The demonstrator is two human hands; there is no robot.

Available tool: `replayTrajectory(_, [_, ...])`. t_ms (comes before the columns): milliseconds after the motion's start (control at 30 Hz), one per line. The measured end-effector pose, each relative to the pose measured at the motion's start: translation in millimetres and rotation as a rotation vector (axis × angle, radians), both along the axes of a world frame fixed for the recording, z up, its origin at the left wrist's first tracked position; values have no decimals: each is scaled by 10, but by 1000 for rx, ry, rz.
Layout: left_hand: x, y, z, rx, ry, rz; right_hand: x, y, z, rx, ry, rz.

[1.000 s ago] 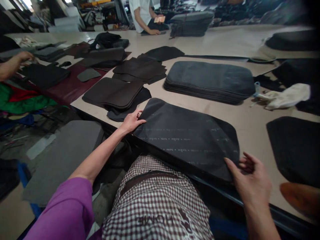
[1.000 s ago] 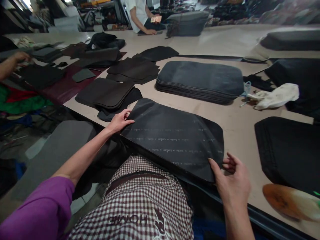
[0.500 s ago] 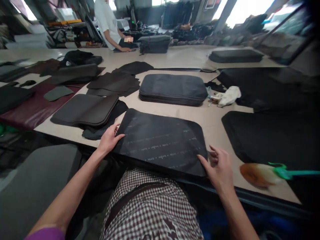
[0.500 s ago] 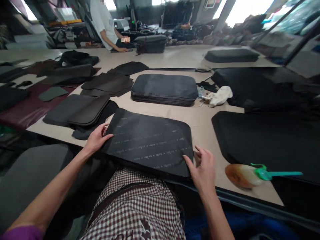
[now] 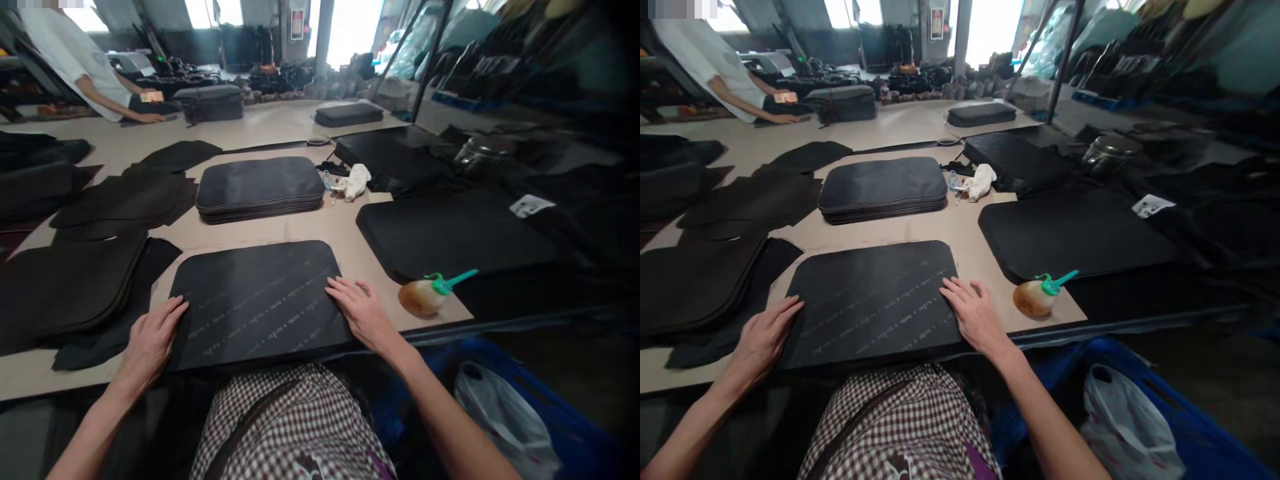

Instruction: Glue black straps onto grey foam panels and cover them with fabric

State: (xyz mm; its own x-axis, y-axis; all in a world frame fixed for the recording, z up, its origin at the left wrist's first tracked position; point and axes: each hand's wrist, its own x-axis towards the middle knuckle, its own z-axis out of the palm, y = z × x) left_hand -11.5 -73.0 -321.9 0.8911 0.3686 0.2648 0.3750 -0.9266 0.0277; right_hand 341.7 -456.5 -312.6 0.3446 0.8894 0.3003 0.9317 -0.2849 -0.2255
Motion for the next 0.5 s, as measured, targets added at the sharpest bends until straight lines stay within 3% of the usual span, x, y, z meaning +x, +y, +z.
replayTrajectory(167, [150,-85,380,-277,-64,99,175,48,17,122,121,-54])
replayTrajectory(233, [340,-184,543,-304,-136,162,265,160,10,133,68,-77])
replayTrajectory(300, [627,-305,646,-282,-165,136,316,343,1,126,2,-84])
replayTrajectory(433, [1240,-498,661,-241,-5,-41,255,738,-38,72,-102,-84])
replayTrajectory(500, [1414,-530,619,-182,83,-53,222,836,-100,91,-154,-83])
